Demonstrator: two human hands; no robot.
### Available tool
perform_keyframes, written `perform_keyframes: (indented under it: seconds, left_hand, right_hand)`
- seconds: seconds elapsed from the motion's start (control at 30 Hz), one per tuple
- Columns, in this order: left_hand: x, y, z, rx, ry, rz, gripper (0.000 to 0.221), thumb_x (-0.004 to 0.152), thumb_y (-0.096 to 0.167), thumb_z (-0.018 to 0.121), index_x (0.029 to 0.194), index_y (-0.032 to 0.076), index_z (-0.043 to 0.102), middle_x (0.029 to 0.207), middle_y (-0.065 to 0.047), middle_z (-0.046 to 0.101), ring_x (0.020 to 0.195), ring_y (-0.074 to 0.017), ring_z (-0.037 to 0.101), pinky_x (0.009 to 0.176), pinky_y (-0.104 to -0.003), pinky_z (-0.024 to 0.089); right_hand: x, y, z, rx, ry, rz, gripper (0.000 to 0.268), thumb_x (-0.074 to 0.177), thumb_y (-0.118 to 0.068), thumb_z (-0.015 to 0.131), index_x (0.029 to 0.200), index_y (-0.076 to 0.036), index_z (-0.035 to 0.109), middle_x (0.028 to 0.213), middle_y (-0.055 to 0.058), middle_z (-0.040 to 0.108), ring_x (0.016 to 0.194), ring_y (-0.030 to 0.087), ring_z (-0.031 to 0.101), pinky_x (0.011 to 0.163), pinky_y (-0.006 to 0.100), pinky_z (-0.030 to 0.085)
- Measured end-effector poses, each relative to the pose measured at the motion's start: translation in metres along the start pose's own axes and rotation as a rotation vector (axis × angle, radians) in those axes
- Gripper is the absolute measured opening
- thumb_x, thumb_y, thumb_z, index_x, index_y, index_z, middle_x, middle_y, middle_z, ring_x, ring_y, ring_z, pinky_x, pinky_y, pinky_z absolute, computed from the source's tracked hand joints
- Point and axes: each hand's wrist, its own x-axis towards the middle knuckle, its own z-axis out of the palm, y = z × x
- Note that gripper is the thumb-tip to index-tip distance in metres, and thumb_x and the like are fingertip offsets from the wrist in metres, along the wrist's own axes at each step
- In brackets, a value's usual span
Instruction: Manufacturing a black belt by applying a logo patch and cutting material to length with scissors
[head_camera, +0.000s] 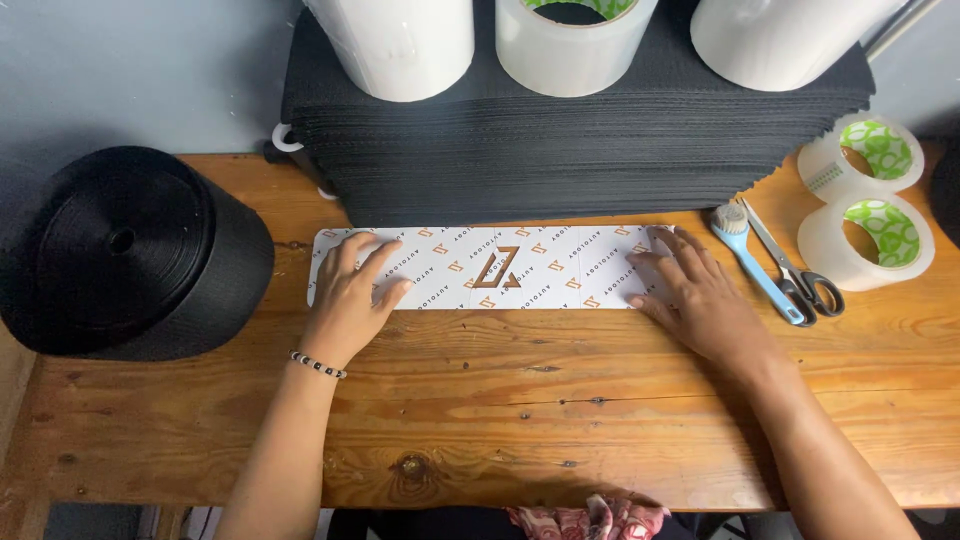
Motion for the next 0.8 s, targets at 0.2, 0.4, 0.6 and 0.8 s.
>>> perform_keyframes:
  seconds: [0.2,0.4,0.6,0.8]
  left_hand:
    - [0.0,-0.007,-0.036,-0.016,0.27,0.031,0.044,0.09,0.016,0.078,0.132,0.012,0.069,0.135,-0.017,0.055,0.123,-0.0392,0.059,0.108,-0.054,0.043]
    - [-0.025,-0.008,-0.102,0.288,0.57,0.011,0.055,0.087,0.01,0.09,0.137,0.005,0.068,0.148,-0.026,0.048,0.131,-0.05,0.051,0.111,-0.065,0.032]
    - [-0.065,-0.052,-0.101,0.509,0.377,-0.195,0.072,0.082,0.012,0.087,0.151,0.006,0.064,0.154,-0.034,0.049,0.14,-0.0513,0.045,0.105,-0.07,0.036]
    - [-0.079,-0.055,-0.107,0.464,0.43,-0.055,0.053,0.09,-0.013,0.077,0.139,0.007,0.076,0.149,-0.027,0.059,0.136,-0.0459,0.056,0.11,-0.059,0.043]
  right_hand:
    - [0.0,0.006,0.011,0.003,0.011,-0.02,0.061,0.091,-0.059,0.062,0.141,-0.023,0.055,0.155,0.013,0.045,0.151,0.037,0.037,0.115,0.057,0.04]
    - [0.001,0.014,0.016,0.061,0.072,-0.121,0.065,0.092,-0.052,0.062,0.148,-0.02,0.05,0.158,0.017,0.041,0.151,0.038,0.035,0.119,0.053,0.033]
    - [0.0,0.019,0.021,0.03,0.126,-0.189,0.078,0.088,-0.058,0.06,0.154,-0.02,0.044,0.167,0.017,0.033,0.154,0.038,0.028,0.121,0.05,0.027]
    - [0.002,0.014,0.02,-0.02,0.143,-0.139,0.074,0.086,-0.062,0.061,0.146,-0.022,0.05,0.168,0.014,0.034,0.157,0.036,0.028,0.119,0.051,0.03]
